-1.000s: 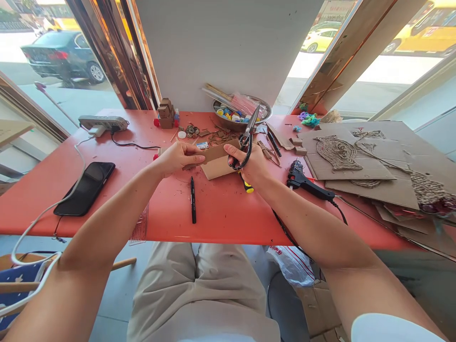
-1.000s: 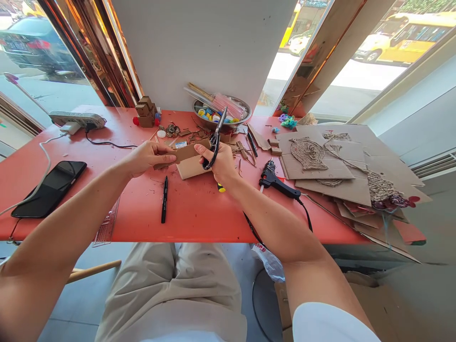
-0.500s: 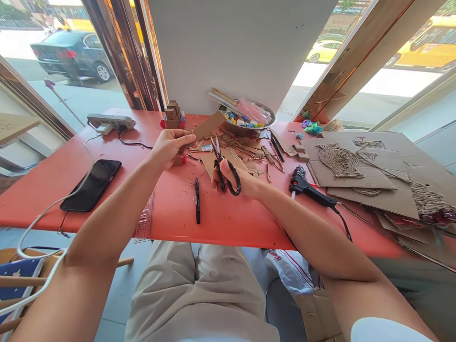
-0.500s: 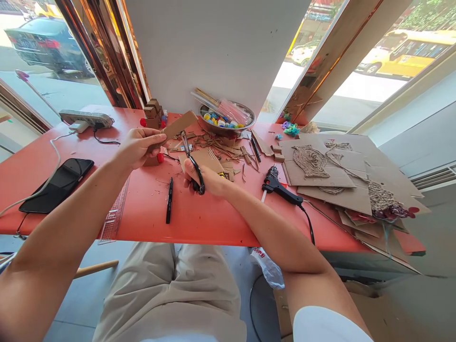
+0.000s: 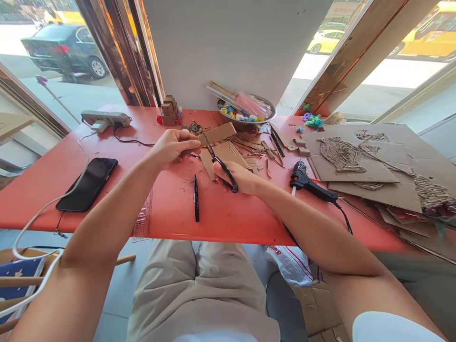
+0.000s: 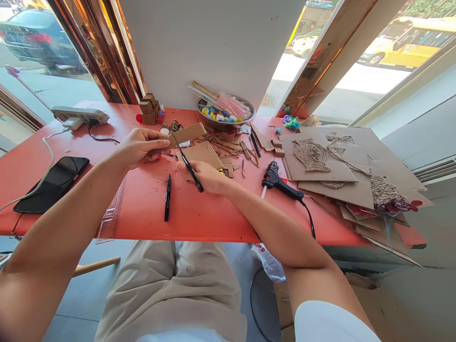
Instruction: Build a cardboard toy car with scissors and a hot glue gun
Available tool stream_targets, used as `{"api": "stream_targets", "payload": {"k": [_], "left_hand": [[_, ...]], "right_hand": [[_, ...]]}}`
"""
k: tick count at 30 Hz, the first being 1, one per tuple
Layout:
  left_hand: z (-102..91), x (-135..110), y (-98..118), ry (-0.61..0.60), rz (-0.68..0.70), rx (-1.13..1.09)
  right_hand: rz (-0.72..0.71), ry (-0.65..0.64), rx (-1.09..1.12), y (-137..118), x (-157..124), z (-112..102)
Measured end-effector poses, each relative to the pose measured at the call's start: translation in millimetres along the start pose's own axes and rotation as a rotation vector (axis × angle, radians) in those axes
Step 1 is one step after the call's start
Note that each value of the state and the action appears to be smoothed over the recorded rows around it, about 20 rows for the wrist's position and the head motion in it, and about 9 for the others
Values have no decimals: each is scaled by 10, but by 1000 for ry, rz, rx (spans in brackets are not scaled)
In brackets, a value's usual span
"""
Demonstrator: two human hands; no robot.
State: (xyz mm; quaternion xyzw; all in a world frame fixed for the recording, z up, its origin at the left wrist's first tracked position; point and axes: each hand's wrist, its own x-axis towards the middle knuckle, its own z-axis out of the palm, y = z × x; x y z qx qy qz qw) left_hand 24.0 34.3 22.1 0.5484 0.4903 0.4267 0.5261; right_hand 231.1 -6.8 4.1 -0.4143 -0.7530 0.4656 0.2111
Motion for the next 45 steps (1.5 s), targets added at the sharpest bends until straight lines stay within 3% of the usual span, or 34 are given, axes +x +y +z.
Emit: {"api": "stream_targets", "payload": {"k": [28,40,45], "left_hand": [[18,11,-60,-37,-4,10],[20,24,-95,-210,-32,59],[-44,62,-111,-259,-34,97]], "right_hand": [[89,156,-110,46,31,139],[120,123,-61,-6,20,151],[144,133,-104,-30,28,-63]]}}
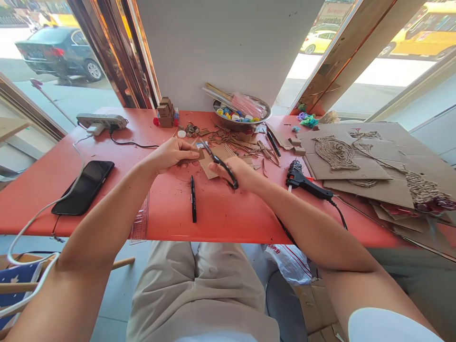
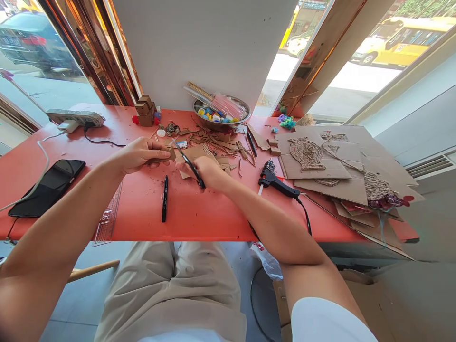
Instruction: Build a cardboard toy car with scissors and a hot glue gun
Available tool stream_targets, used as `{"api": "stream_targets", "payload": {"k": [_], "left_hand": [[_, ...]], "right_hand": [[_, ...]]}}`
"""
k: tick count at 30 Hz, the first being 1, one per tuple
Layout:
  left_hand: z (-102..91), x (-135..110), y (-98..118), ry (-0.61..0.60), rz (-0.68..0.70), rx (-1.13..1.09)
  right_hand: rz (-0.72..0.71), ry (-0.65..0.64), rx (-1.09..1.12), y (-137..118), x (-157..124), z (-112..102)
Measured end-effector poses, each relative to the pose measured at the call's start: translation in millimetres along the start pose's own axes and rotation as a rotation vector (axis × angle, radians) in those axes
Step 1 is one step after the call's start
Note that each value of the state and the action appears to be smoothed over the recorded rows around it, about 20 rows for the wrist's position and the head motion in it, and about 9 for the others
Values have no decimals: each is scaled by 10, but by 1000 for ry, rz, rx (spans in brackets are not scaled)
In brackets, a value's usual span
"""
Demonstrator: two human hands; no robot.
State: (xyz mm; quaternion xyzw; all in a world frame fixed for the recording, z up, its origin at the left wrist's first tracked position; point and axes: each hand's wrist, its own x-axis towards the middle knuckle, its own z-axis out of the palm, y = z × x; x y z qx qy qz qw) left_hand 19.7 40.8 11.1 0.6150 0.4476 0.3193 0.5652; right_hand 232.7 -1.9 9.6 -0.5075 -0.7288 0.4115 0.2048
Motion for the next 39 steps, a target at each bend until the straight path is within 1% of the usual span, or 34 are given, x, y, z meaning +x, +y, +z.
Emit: {"api": "stream_targets", "payload": {"k": [1,2,3,5,6,7,9,12,15,18,22,24,26,29,31,33,36,37,39], "left_hand": [[-1,2,-1,12,-1,1],[5,4,-1,36,-1,2],[17,4,0,68,0,3],[50,1,4,138,11,14],[67,-1,7,169,22,22],[81,-4,8,199,37,31],[101,-7,10,252,68,45],[115,2,9,319,88,41],[131,26,0,372,65,16],[145,57,-27,384,34,-54],[145,93,-96,338,11,-203],[150,111,-135,328,16,-277],[167,131,-172,341,36,-347],[210,162,-208,393,71,-442],[240,172,-212,417,79,-501],[265,170,-201,436,77,-557],[296,152,-178,461,89,-608],[308,146,-176,458,99,-611],[341,133,-187,411,130,-599]], "right_hand": [[9,39,10,10,9,-71],[10,105,5,24,20,-142],[5,198,-23,44,33,-208],[-15,371,-165,94,60,-305],[-16,426,-244,122,71,-329],[-10,454,-317,148,81,-335],[26,448,-411,190,93,-299],[50,411,-476,213,99,-186],[21,399,-492,202,105,-111],[14,415,-452,189,117,-129],[27,441,-340,193,137,-229],[7,425,-228,199,148,-252],[-15,398,-29,201,159,-225],[-60,361,357,199,174,-116],[-94,354,521,199,179,-40],[-108,368,588,203,178,7],[-134,426,657,211,173,32],[-148,433,687,212,172,38],[-163,416,753,211,174,65]]}}
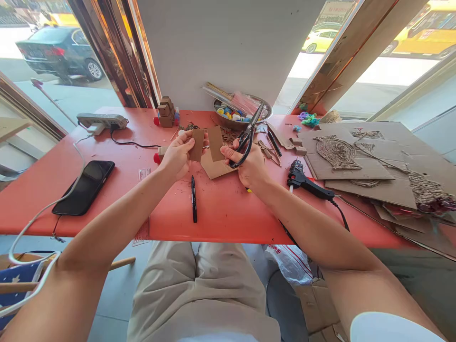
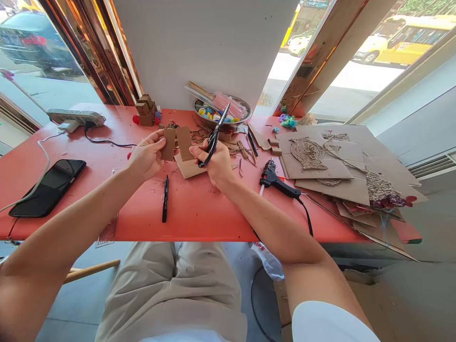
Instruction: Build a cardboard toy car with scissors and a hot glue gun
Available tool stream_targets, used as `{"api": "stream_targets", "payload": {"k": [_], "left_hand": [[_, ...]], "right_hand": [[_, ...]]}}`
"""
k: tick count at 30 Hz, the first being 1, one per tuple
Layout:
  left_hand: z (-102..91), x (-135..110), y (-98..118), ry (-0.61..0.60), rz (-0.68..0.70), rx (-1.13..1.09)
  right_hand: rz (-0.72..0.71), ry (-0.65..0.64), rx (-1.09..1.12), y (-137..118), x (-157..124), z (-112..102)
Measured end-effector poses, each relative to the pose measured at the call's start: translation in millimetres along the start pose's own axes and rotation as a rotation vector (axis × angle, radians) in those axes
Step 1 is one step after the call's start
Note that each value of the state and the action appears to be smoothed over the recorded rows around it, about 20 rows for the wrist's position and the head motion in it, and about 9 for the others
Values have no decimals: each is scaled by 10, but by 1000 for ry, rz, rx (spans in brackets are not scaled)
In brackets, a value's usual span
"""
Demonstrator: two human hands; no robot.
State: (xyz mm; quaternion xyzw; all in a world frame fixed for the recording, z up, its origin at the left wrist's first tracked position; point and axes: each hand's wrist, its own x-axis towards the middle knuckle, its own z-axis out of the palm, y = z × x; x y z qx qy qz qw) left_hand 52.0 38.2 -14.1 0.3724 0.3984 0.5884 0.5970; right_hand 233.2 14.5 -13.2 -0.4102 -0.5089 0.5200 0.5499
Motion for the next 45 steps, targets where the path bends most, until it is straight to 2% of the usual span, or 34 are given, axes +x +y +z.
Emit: {"api": "stream_targets", "payload": {"k": [5,8,15,22,28,32,45], "left_hand": [[51,-95,-105,-237,39,9],[94,-155,-146,-292,56,-17],[126,-207,-157,-329,152,-26],[99,-189,-179,-362,217,49],[87,-192,-178,-392,256,102],[74,-190,-175,-426,268,121],[67,-154,-166,-380,238,109]], "right_hand": [[22,-26,64,61,-34,91],[-3,0,75,70,-51,122],[23,-21,97,67,-90,159],[19,14,105,66,-105,174],[43,-5,98,68,-98,166],[30,-26,79,58,-98,162],[-50,-83,-11,-2,-83,127]]}}
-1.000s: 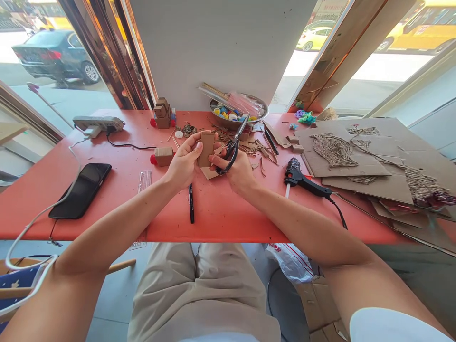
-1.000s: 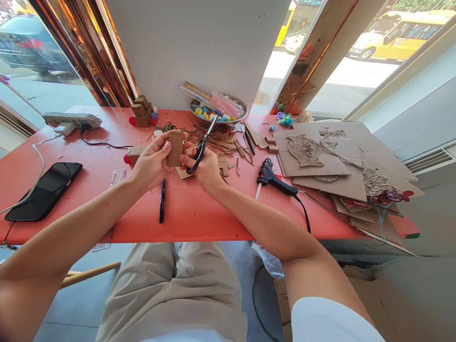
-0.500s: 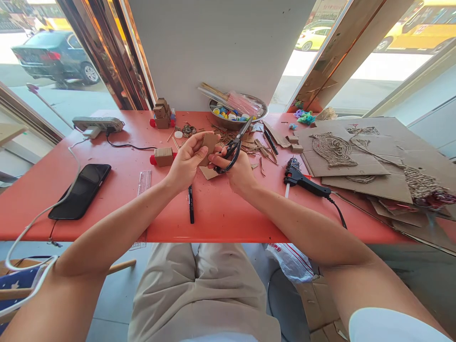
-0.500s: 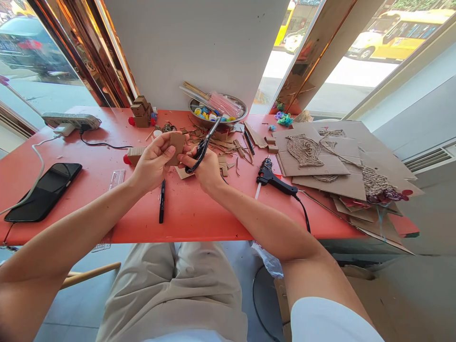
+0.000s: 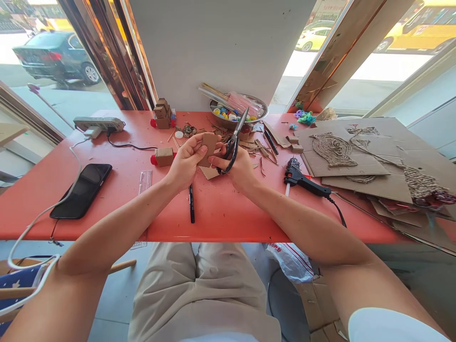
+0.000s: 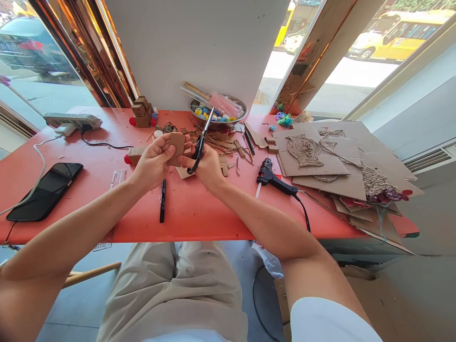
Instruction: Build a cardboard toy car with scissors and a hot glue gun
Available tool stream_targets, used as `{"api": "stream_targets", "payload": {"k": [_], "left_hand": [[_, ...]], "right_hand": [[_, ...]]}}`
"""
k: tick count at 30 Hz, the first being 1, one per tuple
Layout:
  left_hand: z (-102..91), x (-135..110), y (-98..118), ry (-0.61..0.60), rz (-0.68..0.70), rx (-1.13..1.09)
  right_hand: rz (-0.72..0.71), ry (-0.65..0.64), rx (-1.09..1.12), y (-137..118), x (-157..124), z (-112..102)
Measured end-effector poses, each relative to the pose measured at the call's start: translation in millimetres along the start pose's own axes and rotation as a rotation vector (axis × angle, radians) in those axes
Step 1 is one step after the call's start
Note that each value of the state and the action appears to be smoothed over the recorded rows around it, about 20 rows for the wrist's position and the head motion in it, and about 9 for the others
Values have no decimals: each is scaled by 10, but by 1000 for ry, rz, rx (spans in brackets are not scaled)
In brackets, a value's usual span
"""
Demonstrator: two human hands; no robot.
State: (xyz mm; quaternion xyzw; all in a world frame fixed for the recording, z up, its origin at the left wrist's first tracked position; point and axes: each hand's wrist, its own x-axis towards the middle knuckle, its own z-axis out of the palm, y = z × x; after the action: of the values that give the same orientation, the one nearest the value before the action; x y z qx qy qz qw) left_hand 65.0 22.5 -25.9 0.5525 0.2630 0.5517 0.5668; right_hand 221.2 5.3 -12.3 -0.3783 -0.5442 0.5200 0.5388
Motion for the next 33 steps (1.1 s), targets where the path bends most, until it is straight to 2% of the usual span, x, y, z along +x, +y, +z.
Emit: {"api": "stream_targets", "payload": {"k": [5,8,17,21,27,33], "left_hand": [[-103,54,106,-69,-85,209],[-182,84,143,-68,-128,317],[-204,77,164,-78,-162,257],[-213,78,183,-87,-147,294],[-251,99,203,-101,-53,399],[-200,84,249,-124,-39,379]], "right_hand": [[-4,24,5,-22,1,-17],[12,5,4,-12,-7,-21],[40,-11,38,-17,-21,-13],[45,1,62,9,-36,2],[-13,26,25,24,-38,-1],[-51,2,5,-34,-5,-43]]}}
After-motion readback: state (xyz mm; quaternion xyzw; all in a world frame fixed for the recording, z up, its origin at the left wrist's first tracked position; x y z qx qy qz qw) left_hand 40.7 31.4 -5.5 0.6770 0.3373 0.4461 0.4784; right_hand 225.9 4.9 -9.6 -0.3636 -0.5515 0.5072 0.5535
